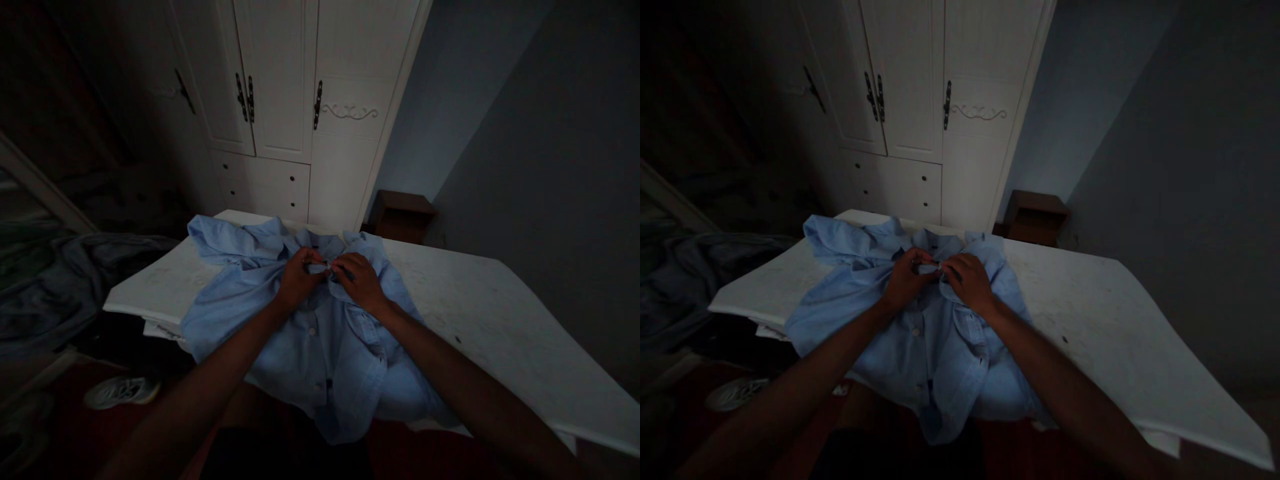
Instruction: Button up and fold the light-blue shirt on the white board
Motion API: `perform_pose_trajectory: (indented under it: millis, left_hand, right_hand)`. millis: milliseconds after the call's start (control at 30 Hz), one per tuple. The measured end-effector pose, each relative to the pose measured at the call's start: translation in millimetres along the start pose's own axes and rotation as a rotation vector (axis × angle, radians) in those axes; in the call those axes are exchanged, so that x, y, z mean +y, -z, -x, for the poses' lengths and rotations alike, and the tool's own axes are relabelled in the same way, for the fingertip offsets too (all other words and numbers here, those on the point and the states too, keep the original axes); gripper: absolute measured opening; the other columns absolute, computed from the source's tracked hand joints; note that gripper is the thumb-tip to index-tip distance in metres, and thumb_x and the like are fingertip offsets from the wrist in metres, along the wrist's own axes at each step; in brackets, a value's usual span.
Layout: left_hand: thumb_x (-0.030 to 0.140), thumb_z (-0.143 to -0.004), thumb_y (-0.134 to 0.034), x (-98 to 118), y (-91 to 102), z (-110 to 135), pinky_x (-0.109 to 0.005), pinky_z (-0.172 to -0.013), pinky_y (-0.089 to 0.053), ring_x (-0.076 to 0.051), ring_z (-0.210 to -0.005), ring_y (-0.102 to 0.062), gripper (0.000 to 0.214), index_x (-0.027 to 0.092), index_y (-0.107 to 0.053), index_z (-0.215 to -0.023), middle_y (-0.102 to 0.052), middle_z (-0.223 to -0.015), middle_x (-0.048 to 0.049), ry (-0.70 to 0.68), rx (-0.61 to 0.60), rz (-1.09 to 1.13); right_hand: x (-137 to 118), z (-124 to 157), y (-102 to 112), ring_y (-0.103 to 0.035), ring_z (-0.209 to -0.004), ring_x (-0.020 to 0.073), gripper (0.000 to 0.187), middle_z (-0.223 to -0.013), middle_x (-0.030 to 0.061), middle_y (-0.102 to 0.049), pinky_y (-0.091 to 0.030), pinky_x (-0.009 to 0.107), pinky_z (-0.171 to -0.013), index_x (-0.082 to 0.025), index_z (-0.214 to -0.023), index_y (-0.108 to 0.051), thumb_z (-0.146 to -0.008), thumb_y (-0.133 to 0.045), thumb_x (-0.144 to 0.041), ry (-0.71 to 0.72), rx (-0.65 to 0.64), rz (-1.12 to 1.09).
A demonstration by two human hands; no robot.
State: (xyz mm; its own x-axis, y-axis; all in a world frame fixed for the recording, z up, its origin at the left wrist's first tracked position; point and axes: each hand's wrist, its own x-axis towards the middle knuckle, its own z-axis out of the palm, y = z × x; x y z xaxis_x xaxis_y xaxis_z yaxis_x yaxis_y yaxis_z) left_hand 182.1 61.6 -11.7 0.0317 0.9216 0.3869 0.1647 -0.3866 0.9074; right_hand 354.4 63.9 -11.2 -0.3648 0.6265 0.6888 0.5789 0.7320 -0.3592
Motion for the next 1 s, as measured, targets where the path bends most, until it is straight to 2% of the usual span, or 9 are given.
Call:
perform_pose_trajectory:
  millis: [300,433,600,733,867,1000]
  left_hand:
    - [0.032,-0.055,-0.084,-3,1.8,-4,-0.026,-0.064,-0.048,-0.014,-0.067,-0.063,0.042,0.020,-0.052,-0.079,-0.065,-0.071,0.0024,0.040,-0.056,0.147]
    - [0.034,-0.056,-0.083,-2,1.2,-3,-0.026,-0.065,-0.048,-0.015,-0.068,-0.063,0.041,0.020,-0.052,-0.078,-0.065,-0.072,0.0023,0.044,-0.050,0.124]
    - [0.034,-0.067,-0.075,3,2.0,0,-0.028,-0.070,-0.050,-0.016,-0.075,-0.063,0.025,0.020,-0.058,-0.078,-0.065,-0.076,0.0018,-0.051,-0.005,-0.041]
    - [0.030,-0.075,-0.068,6,7.0,2,-0.030,-0.077,-0.050,-0.017,-0.080,-0.063,0.015,0.021,-0.062,-0.085,-0.067,-0.083,0.0002,-0.141,0.059,-0.192]
    - [0.030,-0.081,-0.061,6,12.7,3,-0.030,-0.076,-0.050,-0.017,-0.080,-0.064,0.014,0.020,-0.061,-0.091,-0.068,-0.084,-0.0012,-0.193,0.148,-0.306]
    - [0.034,-0.083,-0.061,4,14.3,4,-0.031,-0.077,-0.050,-0.019,-0.079,-0.065,0.022,0.020,-0.062,-0.100,-0.069,-0.084,-0.0026,-0.224,0.106,-0.503]
  right_hand:
    - [-2,-1,0,-0.061,-0.088,0.0197,0.015,-0.088,0.0049,-0.067,-0.047,0.035,-0.082,-0.022,-0.087,-0.067,-0.092,-0.053,-0.025,-0.081,-0.011,-0.165]
    - [-1,-1,-1,-0.061,-0.086,0.0182,0.014,-0.086,0.0039,-0.066,-0.048,0.033,-0.081,-0.022,-0.085,-0.065,-0.091,-0.053,-0.025,-0.130,-0.020,-0.228]
    - [0,0,-2,-0.061,-0.083,0.0178,0.013,-0.085,0.0032,-0.065,-0.049,0.032,-0.078,-0.022,-0.084,-0.062,-0.090,-0.051,-0.027,-0.194,0.047,-0.263]
    - [3,0,0,-0.060,-0.082,0.0181,0.011,-0.084,0.0029,-0.062,-0.049,0.032,-0.079,-0.022,-0.085,-0.058,-0.089,-0.049,-0.027,-0.274,0.168,-0.271]
    - [5,-1,3,-0.060,-0.088,0.0186,0.011,-0.089,0.0040,-0.063,-0.048,0.033,-0.083,-0.022,-0.091,-0.057,-0.090,-0.046,-0.026,-0.319,0.261,-0.299]
    - [5,-2,4,-0.060,-0.090,0.0183,0.014,-0.092,0.0045,-0.064,-0.049,0.032,-0.083,-0.022,-0.094,-0.057,-0.092,-0.044,-0.028,-0.313,0.244,-0.339]
